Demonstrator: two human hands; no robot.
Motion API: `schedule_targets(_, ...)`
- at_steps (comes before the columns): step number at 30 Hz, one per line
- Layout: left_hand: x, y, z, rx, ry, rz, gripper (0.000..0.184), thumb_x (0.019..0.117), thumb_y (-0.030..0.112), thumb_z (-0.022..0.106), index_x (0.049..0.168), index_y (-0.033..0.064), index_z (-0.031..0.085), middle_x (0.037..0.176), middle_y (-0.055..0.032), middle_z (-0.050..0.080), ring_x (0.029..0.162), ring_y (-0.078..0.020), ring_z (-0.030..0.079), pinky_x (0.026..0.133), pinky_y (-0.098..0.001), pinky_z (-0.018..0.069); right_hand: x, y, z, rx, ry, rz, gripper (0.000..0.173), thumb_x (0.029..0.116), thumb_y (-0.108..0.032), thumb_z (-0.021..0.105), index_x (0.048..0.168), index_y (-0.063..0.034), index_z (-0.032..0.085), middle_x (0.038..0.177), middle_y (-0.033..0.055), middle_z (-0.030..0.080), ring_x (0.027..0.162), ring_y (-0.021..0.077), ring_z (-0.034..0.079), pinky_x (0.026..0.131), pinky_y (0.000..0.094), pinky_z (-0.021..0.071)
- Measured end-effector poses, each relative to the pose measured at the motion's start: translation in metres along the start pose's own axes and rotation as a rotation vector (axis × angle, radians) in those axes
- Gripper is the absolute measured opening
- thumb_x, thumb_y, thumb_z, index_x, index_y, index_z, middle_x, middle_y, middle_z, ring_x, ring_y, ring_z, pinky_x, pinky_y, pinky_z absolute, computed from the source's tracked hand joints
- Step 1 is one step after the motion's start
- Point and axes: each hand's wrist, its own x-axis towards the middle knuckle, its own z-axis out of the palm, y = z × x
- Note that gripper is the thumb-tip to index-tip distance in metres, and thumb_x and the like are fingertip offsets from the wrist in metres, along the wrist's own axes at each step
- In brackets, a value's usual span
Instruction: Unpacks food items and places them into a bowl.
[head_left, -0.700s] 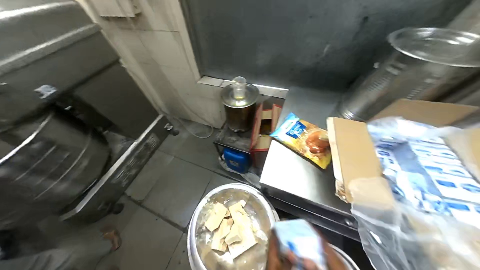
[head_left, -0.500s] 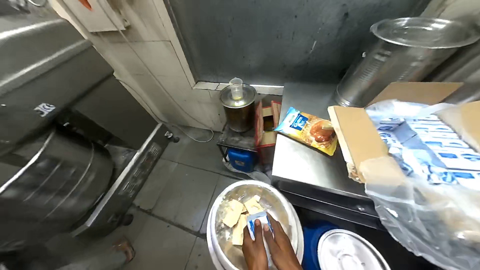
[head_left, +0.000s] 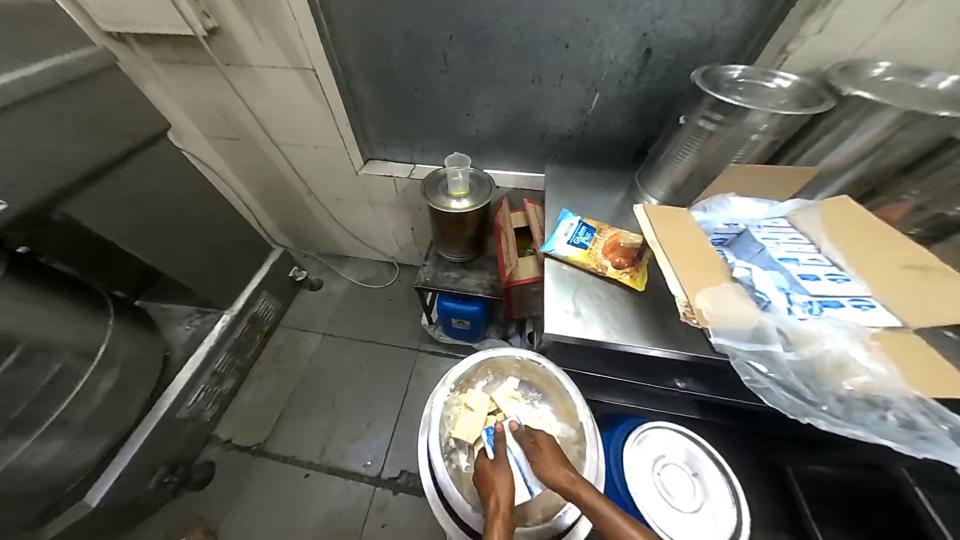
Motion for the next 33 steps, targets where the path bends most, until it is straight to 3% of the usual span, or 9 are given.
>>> schedule_targets(2,0.005,0.000,-0.002,-0.111,-0.057,-0.046,0.074,0.1051,0.059,0.042,0.113,-0.0102,0.067,0.112,-0.0322,0.065,0.108,-0.0420,0.062,0.095,-0.0587,0.0478,0.007,0.014,-0.009,0.204,-0.005,0.087,0.069,0.1080,-0.058,0.031,0.109,0.0000,0.068,0.102,0.0169,0.068,0.097,0.0256,0.068,0.088,0.0478,0.0546)
schedule_targets(7,0.018,0.002,0.007,-0.199,-0.169,-0.012,0.078,0.1044,0.062,0.039,0.122,-0.0102,0.063,0.121,-0.0319,0.062,0.115,-0.0399,0.059,0.098,-0.0576,0.0478,0.019,0.037,-0.026,0.524,-0.084,0.235,0.076,0.1055,-0.065,0.026,0.141,-0.0041,0.053,0.126,0.0157,0.067,0.114,0.0247,0.067,0.096,0.0475,0.0566)
schedule_targets(14,0.011,0.016,0.012,-0.367,-0.205,-0.030,0.076,0.1047,0.064,0.034,0.143,0.0007,0.053,0.138,-0.0244,0.058,0.126,-0.0345,0.058,0.102,-0.0562,0.0493,0.029,0.041,-0.043,0.701,-0.053,0.208,0.060,0.1097,-0.054,0.030,0.135,-0.0046,0.055,0.116,0.0144,0.069,0.105,0.0244,0.070,0.090,0.0459,0.0587)
schedule_targets(18,0.008,0.024,0.012,-0.346,-0.154,-0.024,0.076,0.1047,0.063,0.033,0.132,-0.0027,0.060,0.124,-0.0258,0.065,0.113,-0.0333,0.064,0.094,-0.0535,0.0537,0.025,0.024,-0.044,0.557,-0.086,0.132,0.059,0.1084,-0.053,0.039,0.134,-0.0030,0.057,0.118,0.0158,0.068,0.105,0.0237,0.068,0.093,0.0447,0.0570)
schedule_targets(20,0.006,0.028,0.007,-0.401,-0.207,-0.022,0.074,0.1052,0.063,0.031,0.137,0.0018,0.057,0.122,-0.0217,0.067,0.109,-0.0296,0.067,0.091,-0.0507,0.0565,0.028,0.033,-0.040,0.634,-0.125,0.126,0.051,0.1065,-0.048,0.049,0.132,-0.0050,0.058,0.111,0.0133,0.070,0.098,0.0220,0.071,0.088,0.0426,0.0594)
schedule_targets(22,0.005,0.031,0.002,-0.540,-0.319,-0.026,0.071,0.1055,0.063,0.025,0.141,0.0093,0.053,0.118,-0.0153,0.071,0.104,-0.0253,0.071,0.085,-0.0471,0.0610,0.032,0.044,-0.038,0.745,-0.196,0.147,0.052,0.1072,-0.049,0.046,0.133,-0.0062,0.057,0.111,0.0125,0.070,0.099,0.0226,0.071,0.088,0.0438,0.0600)
schedule_targets(26,0.016,0.016,0.004,-0.800,-0.455,-0.079,0.077,0.1009,0.072,0.021,0.140,0.0130,0.051,0.114,-0.0140,0.071,0.100,-0.0269,0.072,0.080,-0.0490,0.0621,0.041,0.064,-0.033,0.890,-0.289,0.295,0.063,0.1042,-0.061,0.043,0.138,-0.0090,0.054,0.119,0.0125,0.068,0.108,0.0245,0.068,0.092,0.0463,0.0581)
schedule_targets(30,0.017,0.007,0.015,-0.891,-0.351,-0.129,0.075,0.0996,0.074,0.026,0.140,0.0164,0.052,0.121,-0.0117,0.069,0.107,-0.0254,0.069,0.085,-0.0494,0.0599,0.046,0.073,-0.025,1.009,-0.256,0.451,0.073,0.1000,-0.067,0.047,0.147,-0.0111,0.046,0.134,0.0141,0.063,0.120,0.0266,0.064,0.098,0.0488,0.0556)
schedule_targets(33,0.012,0.013,0.019,-0.922,-0.285,-0.125,0.075,0.0994,0.074,0.027,0.140,0.0170,0.051,0.123,-0.0119,0.068,0.109,-0.0264,0.068,0.085,-0.0505,0.0594,0.046,0.065,-0.032,0.664,-0.073,0.309,0.060,0.1051,-0.053,0.049,0.137,-0.0030,0.055,0.128,0.0203,0.063,0.117,0.0305,0.063,0.099,0.0494,0.0524)
